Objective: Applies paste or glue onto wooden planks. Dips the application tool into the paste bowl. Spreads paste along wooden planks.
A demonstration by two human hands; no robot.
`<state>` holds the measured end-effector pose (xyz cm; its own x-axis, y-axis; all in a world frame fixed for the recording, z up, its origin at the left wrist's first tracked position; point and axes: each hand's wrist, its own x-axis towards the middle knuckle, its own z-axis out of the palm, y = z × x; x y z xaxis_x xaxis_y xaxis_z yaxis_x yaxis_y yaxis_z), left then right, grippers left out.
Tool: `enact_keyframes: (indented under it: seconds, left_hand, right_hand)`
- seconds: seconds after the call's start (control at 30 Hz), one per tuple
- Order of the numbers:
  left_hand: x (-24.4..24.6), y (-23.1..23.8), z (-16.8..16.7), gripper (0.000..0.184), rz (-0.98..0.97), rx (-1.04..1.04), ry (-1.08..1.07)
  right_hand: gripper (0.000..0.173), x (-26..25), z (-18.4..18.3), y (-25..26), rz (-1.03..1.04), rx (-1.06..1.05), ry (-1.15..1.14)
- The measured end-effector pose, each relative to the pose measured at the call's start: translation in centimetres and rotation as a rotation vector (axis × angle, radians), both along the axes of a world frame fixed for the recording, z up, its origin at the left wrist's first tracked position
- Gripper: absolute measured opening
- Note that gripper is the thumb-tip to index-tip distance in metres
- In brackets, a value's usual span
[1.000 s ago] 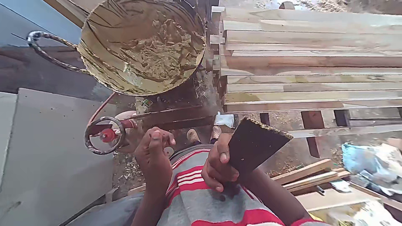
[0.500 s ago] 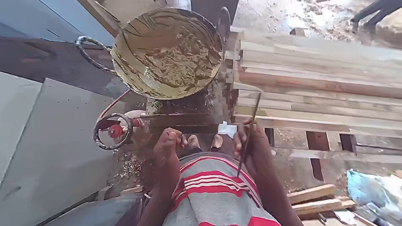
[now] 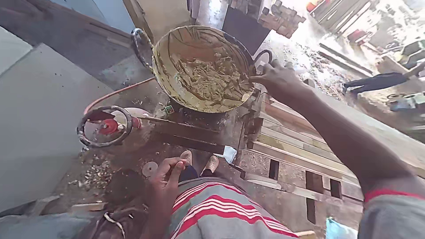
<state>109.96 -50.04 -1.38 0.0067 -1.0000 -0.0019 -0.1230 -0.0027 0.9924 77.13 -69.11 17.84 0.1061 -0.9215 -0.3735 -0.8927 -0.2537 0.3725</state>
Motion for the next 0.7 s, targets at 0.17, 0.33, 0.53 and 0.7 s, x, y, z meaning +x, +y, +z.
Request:
enact_keyframes:
  seconds: [0.17,0.33,0.53,0.7]
  left_hand:
    - [3.6,3.4,-3.1,0.024,0.098,0.069,-0.062]
    - [6.2,4.3,-4.6,0.028,0.09,0.124,-0.192]
    - [7.4,2.0,-5.0,0.037,0.033,0.078,-0.301]
    - [8.1,-1.1,-3.6,0.048,-0.193,-0.018,-0.393]
  right_hand:
    - [0.031,2.8,-4.4,-5.9,0.19,0.296,0.376]
    - [0.033,3.9,-5.6,-7.0,0.221,0.484,0.526]
    - [0.033,5.1,-3.8,-7.0,0.12,0.559,0.575]
    - [0.039,1.4,4.9,-6.1,-0.19,0.683,0.25]
